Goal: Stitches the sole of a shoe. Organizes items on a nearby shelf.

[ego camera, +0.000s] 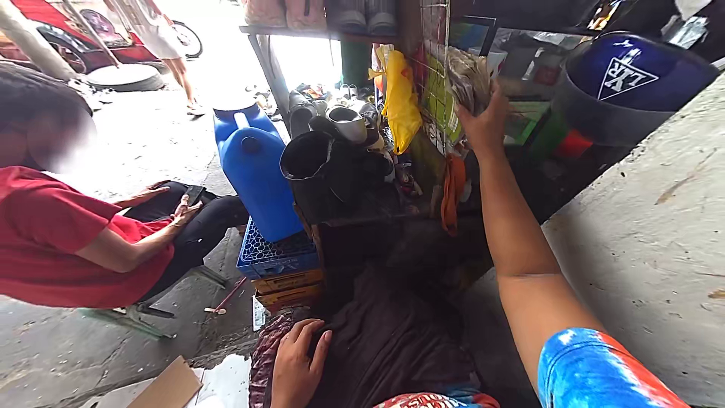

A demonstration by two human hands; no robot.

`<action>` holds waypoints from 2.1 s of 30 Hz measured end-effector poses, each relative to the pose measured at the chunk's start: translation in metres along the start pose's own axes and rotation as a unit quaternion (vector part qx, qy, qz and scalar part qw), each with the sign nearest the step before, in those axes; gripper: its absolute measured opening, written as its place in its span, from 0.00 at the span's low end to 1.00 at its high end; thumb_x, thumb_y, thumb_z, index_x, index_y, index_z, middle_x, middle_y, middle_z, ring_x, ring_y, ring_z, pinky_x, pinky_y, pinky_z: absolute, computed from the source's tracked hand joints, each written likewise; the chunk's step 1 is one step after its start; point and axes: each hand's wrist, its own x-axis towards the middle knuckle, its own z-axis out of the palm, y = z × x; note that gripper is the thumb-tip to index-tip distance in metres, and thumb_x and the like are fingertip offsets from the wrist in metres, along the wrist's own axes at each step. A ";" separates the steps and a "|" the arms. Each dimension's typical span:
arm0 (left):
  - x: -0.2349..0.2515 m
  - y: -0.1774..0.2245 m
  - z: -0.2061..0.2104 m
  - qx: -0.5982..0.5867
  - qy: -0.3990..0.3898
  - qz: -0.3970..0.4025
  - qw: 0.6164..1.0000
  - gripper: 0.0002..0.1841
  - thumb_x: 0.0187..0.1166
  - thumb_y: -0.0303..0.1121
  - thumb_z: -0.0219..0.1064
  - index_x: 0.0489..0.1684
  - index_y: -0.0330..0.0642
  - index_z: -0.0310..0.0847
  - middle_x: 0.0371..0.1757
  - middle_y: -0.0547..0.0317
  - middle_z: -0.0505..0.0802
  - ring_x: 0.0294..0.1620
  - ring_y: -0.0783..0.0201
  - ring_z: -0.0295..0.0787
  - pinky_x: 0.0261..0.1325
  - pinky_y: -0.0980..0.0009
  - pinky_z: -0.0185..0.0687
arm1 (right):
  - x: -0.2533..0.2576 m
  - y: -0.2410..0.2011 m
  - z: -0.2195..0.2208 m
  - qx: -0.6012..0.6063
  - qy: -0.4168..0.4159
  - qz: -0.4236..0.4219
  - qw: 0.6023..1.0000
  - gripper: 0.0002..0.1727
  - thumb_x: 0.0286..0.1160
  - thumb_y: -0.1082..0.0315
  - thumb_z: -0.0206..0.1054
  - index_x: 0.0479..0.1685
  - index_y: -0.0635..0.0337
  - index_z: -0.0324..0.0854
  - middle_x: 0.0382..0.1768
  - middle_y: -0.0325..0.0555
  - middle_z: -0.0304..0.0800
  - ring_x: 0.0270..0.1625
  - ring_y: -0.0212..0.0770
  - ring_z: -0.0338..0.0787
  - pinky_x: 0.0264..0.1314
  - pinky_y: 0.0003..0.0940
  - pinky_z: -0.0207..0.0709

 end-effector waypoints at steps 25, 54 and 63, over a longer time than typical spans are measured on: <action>0.004 0.000 0.006 0.027 -0.008 0.002 1.000 0.26 0.81 0.52 0.56 0.42 0.39 0.94 0.50 0.47 0.96 0.54 0.44 0.94 0.60 0.44 0.82 | -0.026 -0.022 -0.007 0.076 0.123 -0.188 0.971 0.31 0.80 0.59 0.65 0.75 0.76 0.72 0.69 0.72 0.78 0.72 0.60 0.78 0.72 0.45 0.74; 0.008 0.001 0.000 0.019 -0.031 0.008 0.999 0.24 0.80 0.49 0.59 0.41 0.38 0.94 0.50 0.46 0.96 0.53 0.44 0.94 0.60 0.43 0.82 | 0.007 0.000 -0.002 0.049 -0.077 -0.036 0.995 0.49 0.74 0.53 0.75 0.91 0.67 0.55 0.83 0.69 0.67 0.85 0.58 0.71 0.87 0.51 0.63; 0.013 0.008 -0.004 0.020 -0.073 -0.007 0.997 0.20 0.78 0.45 0.63 0.41 0.36 0.94 0.50 0.42 0.96 0.54 0.39 0.93 0.62 0.38 0.79 | 0.113 -0.060 -0.032 0.289 -0.071 0.049 0.953 0.27 0.95 0.52 0.43 0.78 0.59 0.73 0.74 0.46 0.83 0.73 0.40 0.83 0.68 0.42 0.80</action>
